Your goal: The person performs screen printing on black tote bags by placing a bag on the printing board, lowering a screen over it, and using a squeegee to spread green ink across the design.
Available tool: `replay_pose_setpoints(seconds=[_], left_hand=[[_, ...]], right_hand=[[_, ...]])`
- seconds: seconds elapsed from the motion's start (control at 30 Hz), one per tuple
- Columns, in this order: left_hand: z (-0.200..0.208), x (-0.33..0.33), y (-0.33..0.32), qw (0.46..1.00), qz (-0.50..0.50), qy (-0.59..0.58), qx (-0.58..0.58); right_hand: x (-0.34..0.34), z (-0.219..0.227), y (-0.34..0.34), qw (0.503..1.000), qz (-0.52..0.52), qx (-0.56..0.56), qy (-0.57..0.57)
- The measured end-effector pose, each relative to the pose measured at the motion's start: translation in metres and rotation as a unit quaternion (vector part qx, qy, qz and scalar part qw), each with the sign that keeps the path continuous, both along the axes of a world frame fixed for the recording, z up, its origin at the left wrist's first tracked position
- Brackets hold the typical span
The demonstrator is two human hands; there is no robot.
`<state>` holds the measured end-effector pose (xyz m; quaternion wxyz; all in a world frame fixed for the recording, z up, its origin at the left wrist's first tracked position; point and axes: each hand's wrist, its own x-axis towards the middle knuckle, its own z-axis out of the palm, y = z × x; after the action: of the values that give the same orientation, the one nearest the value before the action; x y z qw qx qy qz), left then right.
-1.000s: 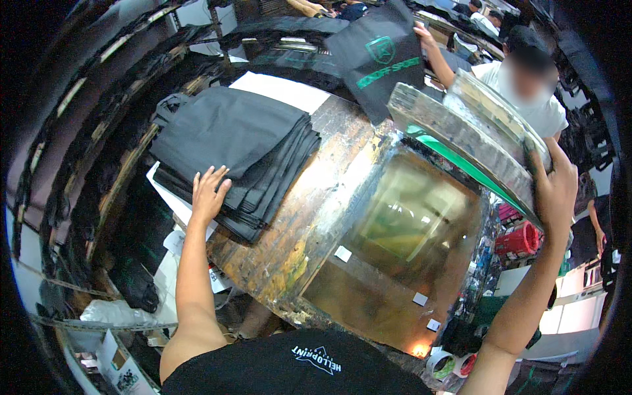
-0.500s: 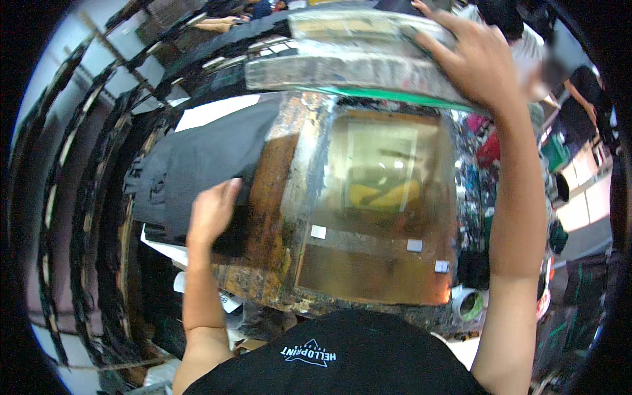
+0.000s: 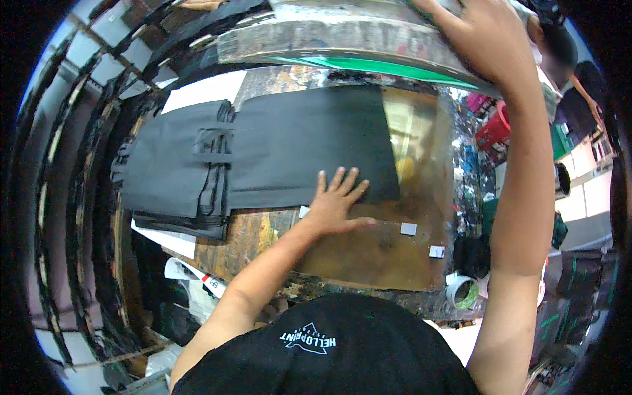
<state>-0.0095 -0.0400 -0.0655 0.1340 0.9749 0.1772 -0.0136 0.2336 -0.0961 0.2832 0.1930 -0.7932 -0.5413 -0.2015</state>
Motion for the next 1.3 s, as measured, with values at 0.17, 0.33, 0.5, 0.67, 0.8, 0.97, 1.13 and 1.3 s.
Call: replay_pose_setpoints(seconds=[0.17, 0.33, 0.5, 0.67, 0.8, 0.97, 1.13, 1.3], left_hand=[[-0.013, 0.035, -0.019, 0.988, -0.055, -0.109, -0.094], [0.001, 0.031, 0.011, 0.994, 0.046, -0.096, -0.02], [-0.017, 0.006, 0.039, 0.98, 0.181, -0.013, 0.075], [-0.014, 0.025, 0.04, 0.984, 0.164, 0.017, 0.062], [-0.021, 0.052, 0.027, 0.987, 0.136, -0.009, 0.088], [-0.02, 0.068, -0.004, 0.99, 0.121, -0.015, 0.077], [-0.011, 0.052, -0.019, 0.99, 0.123, -0.015, 0.071], [-0.015, 0.039, -0.032, 0.99, 0.102, -0.071, 0.073]], right_hand=[[-0.021, -0.003, -0.01, 1.0, -0.002, 0.025, 0.009], [-0.004, 0.0, -0.001, 0.996, -0.004, -0.037, 0.077], [0.016, -0.004, 0.001, 0.998, 0.019, -0.031, -0.054], [0.008, 0.008, -0.015, 0.993, 0.075, -0.08, 0.032], [0.013, -0.001, -0.006, 0.998, 0.024, -0.038, -0.041], [0.009, 0.001, -0.014, 0.998, 0.036, -0.05, -0.008], [0.011, -0.009, -0.007, 0.998, 0.042, -0.035, -0.043], [0.009, -0.015, -0.002, 0.997, 0.054, -0.041, -0.049]])
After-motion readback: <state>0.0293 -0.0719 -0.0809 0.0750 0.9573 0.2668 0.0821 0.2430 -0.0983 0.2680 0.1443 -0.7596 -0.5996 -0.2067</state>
